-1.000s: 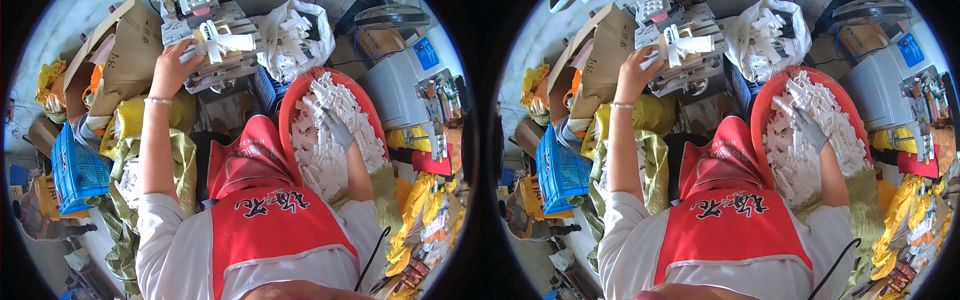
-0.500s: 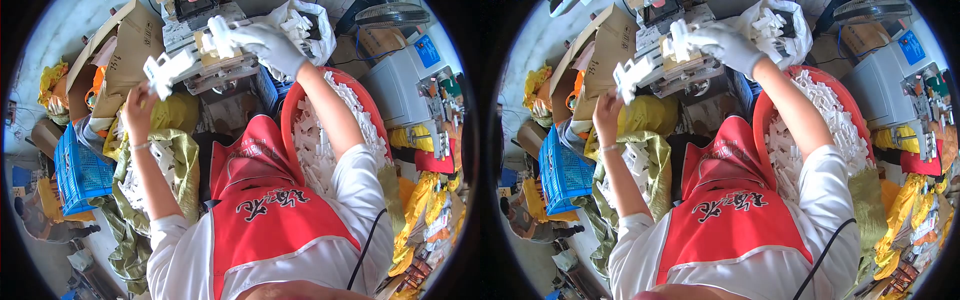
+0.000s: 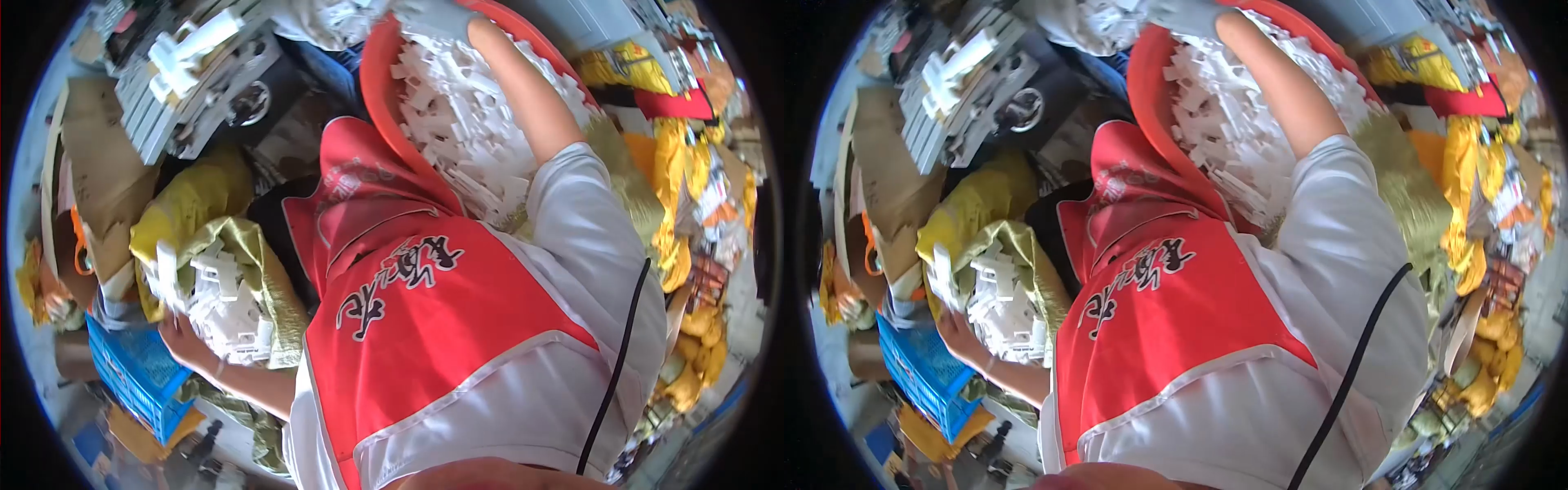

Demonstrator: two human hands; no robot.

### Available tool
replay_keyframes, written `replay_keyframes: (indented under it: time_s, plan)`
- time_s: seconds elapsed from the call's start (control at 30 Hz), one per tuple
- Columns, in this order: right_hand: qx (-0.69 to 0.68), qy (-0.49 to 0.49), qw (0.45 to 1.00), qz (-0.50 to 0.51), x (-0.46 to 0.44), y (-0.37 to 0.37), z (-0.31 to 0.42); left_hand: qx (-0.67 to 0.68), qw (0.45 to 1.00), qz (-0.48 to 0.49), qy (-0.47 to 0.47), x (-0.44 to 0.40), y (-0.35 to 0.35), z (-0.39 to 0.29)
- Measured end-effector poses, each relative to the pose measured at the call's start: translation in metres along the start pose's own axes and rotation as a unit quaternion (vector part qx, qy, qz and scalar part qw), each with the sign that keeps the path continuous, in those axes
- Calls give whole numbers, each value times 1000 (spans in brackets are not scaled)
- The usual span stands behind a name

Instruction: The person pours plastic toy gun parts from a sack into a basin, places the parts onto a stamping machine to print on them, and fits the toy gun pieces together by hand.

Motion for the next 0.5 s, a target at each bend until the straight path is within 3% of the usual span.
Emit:
replay_keyframes:
  time_s: [0.07,0.13,0.17,0.23,0.37,0.47,0.5]
  plan:
    - [116,-166,977,70,58,-21,-29,35,999,7,-13,17,14,30]
    - [63,-277,954,98,103,-48,-57,-54,998,11,-44,16,26,89]
    - [29,-305,947,91,116,-62,-74,44,999,-4,-12,18,27,115]
    - [92,-345,931,71,121,-81,-78,149,987,-14,66,19,28,120]
    - [100,-472,876,8,100,-102,-65,214,968,9,134,20,21,61]
    - [89,-450,887,50,86,-123,-83,218,967,47,125,22,11,10]
    - [70,-434,898,12,75,-113,-65,200,973,59,100,23,8,-8]
Point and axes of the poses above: each hand's wrist, its own x-axis away from the middle knuckle, its own y-axis out of the back of the hand, z = x × y, the point moved 2 cm from there along -x, towards the middle knuckle, and after that the axes turned 13 degrees about y, right-handed, at the moved point
